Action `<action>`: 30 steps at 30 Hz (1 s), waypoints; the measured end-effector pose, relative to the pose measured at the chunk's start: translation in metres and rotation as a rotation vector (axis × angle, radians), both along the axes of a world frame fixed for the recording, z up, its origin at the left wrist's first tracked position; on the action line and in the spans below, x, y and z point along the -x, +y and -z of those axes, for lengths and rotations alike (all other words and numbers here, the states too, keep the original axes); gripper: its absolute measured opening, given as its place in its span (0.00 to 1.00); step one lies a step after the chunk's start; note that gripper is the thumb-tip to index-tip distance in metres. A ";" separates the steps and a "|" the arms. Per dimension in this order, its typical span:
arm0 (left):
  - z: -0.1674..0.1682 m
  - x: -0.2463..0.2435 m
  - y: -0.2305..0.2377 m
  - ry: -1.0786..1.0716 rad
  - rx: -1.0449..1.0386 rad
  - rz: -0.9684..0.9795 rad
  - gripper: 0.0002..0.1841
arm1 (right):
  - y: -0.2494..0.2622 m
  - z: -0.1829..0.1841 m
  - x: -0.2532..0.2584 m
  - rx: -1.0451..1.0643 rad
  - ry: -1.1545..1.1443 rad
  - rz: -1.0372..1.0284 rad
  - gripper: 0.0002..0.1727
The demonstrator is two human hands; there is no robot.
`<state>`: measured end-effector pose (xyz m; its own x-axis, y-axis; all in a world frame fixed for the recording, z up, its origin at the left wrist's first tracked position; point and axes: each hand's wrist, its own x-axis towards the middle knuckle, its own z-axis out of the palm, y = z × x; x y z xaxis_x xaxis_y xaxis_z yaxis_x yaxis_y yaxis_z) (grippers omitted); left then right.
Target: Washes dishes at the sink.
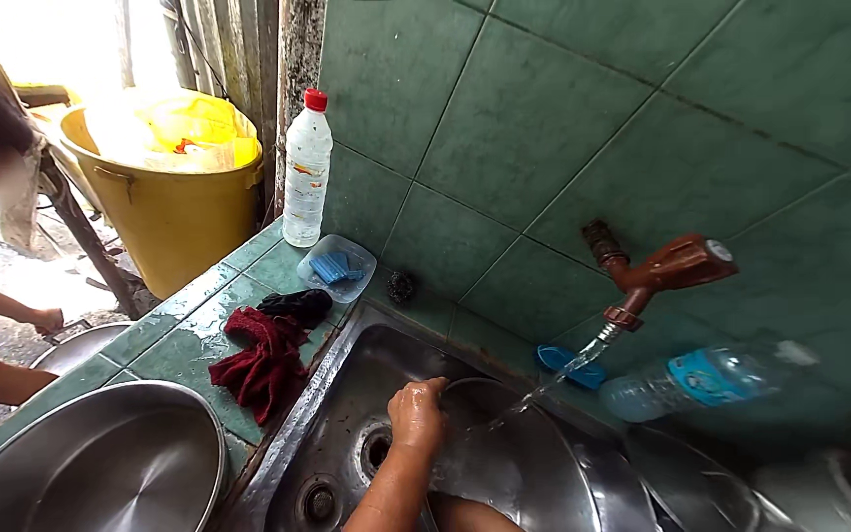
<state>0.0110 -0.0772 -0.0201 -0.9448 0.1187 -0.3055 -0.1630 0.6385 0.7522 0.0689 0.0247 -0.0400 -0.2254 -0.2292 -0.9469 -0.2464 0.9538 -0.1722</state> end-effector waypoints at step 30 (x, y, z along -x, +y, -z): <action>0.009 0.010 0.006 0.289 0.058 0.183 0.20 | 0.099 -0.048 -0.012 -0.032 0.222 -0.006 0.16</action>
